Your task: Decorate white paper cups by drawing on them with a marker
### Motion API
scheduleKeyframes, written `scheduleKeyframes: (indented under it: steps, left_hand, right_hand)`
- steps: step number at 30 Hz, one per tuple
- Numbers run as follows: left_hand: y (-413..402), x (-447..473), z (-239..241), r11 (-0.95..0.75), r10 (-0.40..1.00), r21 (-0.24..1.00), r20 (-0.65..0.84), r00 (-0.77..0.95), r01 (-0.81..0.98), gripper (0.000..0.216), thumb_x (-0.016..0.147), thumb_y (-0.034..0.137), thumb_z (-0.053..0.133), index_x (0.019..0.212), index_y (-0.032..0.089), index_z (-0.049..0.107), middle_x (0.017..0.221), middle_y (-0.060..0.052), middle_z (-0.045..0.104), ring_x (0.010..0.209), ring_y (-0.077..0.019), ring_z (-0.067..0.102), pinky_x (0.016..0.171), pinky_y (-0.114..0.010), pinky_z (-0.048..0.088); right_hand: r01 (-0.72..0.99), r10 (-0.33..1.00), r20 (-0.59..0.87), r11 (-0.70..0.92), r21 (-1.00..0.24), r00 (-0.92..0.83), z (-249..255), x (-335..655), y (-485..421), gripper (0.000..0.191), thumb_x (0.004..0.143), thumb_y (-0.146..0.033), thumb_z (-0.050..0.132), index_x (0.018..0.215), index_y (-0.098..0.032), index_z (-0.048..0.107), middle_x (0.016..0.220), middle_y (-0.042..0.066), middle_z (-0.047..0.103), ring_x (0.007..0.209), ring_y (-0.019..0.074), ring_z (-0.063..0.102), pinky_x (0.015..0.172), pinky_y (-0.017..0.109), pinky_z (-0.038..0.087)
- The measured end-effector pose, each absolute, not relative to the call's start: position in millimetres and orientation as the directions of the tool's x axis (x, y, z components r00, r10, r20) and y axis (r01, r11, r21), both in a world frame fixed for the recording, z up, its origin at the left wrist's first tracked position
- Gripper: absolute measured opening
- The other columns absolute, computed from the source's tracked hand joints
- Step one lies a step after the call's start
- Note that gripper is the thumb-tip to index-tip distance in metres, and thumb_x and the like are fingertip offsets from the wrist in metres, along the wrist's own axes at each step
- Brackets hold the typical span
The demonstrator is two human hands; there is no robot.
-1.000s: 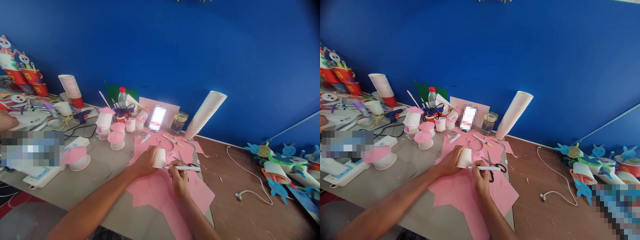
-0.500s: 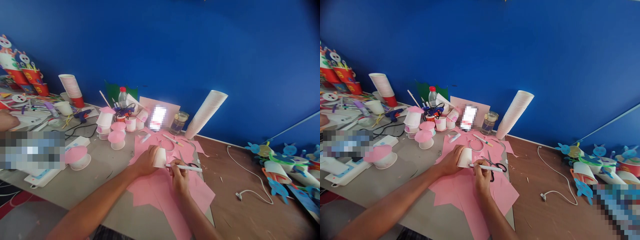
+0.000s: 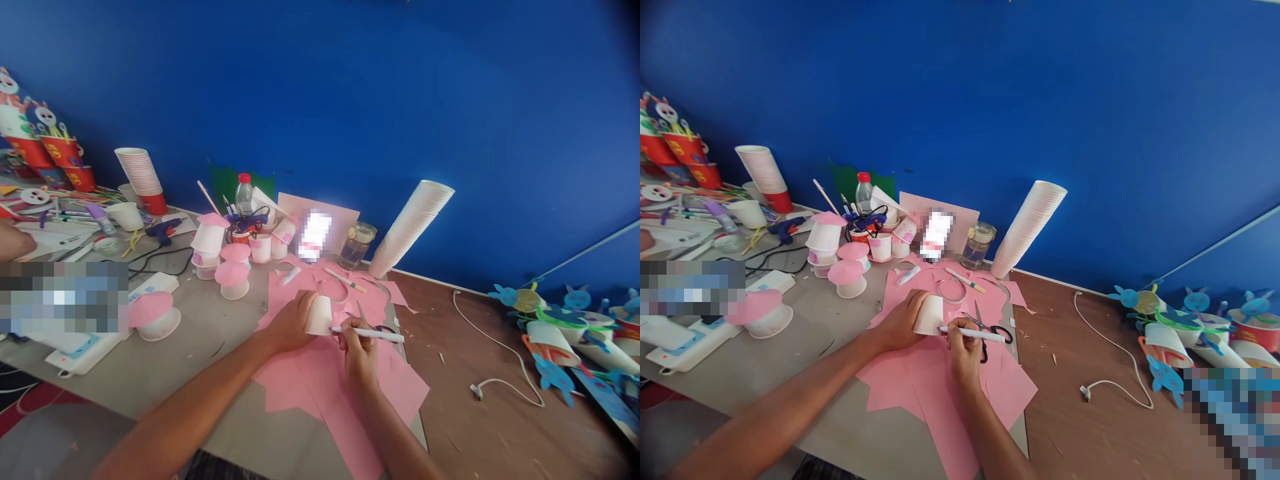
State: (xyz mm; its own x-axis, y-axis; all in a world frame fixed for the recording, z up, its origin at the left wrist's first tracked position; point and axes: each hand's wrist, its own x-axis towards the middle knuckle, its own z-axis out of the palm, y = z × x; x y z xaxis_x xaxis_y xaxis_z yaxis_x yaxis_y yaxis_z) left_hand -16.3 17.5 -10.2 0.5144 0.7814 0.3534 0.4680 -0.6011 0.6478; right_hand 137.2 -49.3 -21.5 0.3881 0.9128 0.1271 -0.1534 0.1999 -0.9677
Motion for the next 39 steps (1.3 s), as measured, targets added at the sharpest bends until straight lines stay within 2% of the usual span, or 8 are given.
scheduleKeyframes:
  steps: [7, 16, 20, 23, 26, 31, 35, 39]
  left_hand:
    - [17.1, -15.8, -10.6, -0.624, 0.767, 0.633, 0.381, 0.517, 0.458, 0.048, 0.079, 0.043, 0.066, 0.115, 0.018, 0.046, 0.115, -0.014, 0.055, 0.108, -0.0299, 0.058, 0.083, -0.042, 0.053]
    - [17.8, -15.8, -12.2, -0.613, 0.775, 0.629, 0.359, 0.52, 0.479, 0.052, 0.078, 0.042, 0.067, 0.118, 0.019, 0.043, 0.116, -0.014, 0.053, 0.106, -0.0298, 0.058, 0.082, -0.042, 0.053]
    - [18.0, -15.9, -13.8, -0.62, 0.77, 0.627, 0.371, 0.519, 0.472, 0.052, 0.078, 0.041, 0.067, 0.119, 0.02, 0.042, 0.117, -0.014, 0.053, 0.107, -0.0293, 0.058, 0.084, -0.042, 0.053]
    - [18.1, -16.2, -15.4, -0.618, 0.772, 0.633, 0.378, 0.511, 0.467, 0.051, 0.078, 0.038, 0.067, 0.12, 0.02, 0.043, 0.117, -0.014, 0.053, 0.11, -0.0298, 0.057, 0.083, -0.042, 0.053]
    - [17.4, -16.4, -16.4, -0.621, 0.769, 0.637, 0.386, 0.51, 0.456, 0.053, 0.077, 0.032, 0.066, 0.123, 0.02, 0.041, 0.119, -0.014, 0.052, 0.112, -0.0298, 0.056, 0.083, -0.042, 0.053]
    - [15.3, -14.8, -17.3, -0.619, 0.773, 0.648, 0.398, 0.495, 0.445, 0.056, 0.076, 0.029, 0.067, 0.125, 0.021, 0.039, 0.119, -0.012, 0.051, 0.112, -0.0286, 0.055, 0.084, -0.043, 0.053]
    - [15.6, -13.4, -18.8, -0.653, 0.752, 0.635, 0.478, 0.454, 0.413, 0.059, 0.076, 0.028, 0.069, 0.126, 0.021, 0.038, 0.121, -0.014, 0.051, 0.114, -0.0288, 0.053, 0.088, -0.044, 0.052]
    - [16.4, -13.2, -18.3, -0.627, 0.775, 0.677, 0.493, 0.395, 0.384, 0.065, 0.073, 0.034, 0.071, 0.127, 0.02, 0.036, 0.121, -0.015, 0.051, 0.115, -0.03, 0.052, 0.088, -0.045, 0.052]
  right_hand:
    - [-0.135, 0.923, 0.162, 0.221, -0.966, 0.348, -22.1, 138.5, -49.9, 0.017, 0.079, -0.029, 0.058, 0.065, -0.021, 0.053, 0.046, -0.009, 0.039, 0.048, 0.0102, 0.039, 0.055, 0.026, 0.039]
    - [-0.149, 0.926, 0.168, 0.229, -0.962, 0.337, -26.6, 141.6, -47.8, 0.018, 0.08, -0.031, 0.059, 0.066, -0.021, 0.053, 0.046, -0.009, 0.038, 0.046, 0.0096, 0.037, 0.051, 0.025, 0.035]
    - [-0.177, 0.934, 0.154, 0.219, -0.959, 0.324, -25.0, 141.7, -47.1, 0.017, 0.076, -0.031, 0.063, 0.065, -0.02, 0.055, 0.045, -0.009, 0.039, 0.045, 0.0088, 0.036, 0.049, 0.024, 0.034]
    - [-0.208, 0.922, 0.14, 0.226, -0.952, 0.36, -22.6, 140.2, -45.3, 0.019, 0.078, -0.034, 0.061, 0.067, -0.021, 0.053, 0.043, -0.01, 0.037, 0.044, 0.0089, 0.037, 0.054, 0.025, 0.038]
    - [-0.218, 0.888, 0.111, 0.228, -0.949, 0.447, -19.1, 137.8, -45.8, 0.018, 0.081, -0.039, 0.061, 0.078, -0.021, 0.057, 0.045, -0.01, 0.041, 0.048, 0.0106, 0.044, 0.063, 0.029, 0.044]
    - [-0.045, 0.852, 0.177, 0.229, -0.972, 0.493, -12.9, 134.4, -52.9, 0.033, 0.091, -0.046, 0.049, 0.106, -0.019, 0.059, 0.054, -0.006, 0.053, 0.058, 0.0144, 0.054, 0.071, 0.034, 0.045]
    - [0.118, 0.822, 0.271, 0.245, -0.962, 0.501, -14.4, 133.9, -53.1, 0.03, 0.088, -0.041, 0.051, 0.107, -0.018, 0.06, 0.059, -0.005, 0.053, 0.061, 0.0153, 0.054, 0.067, 0.032, 0.044]
    - [0.239, 0.804, 0.375, 0.294, -0.925, 0.462, -23.5, 136.9, -50.7, 0.028, 0.086, -0.031, 0.051, 0.11, -0.02, 0.058, 0.075, -0.001, 0.058, 0.073, 0.0167, 0.058, 0.074, 0.035, 0.046]
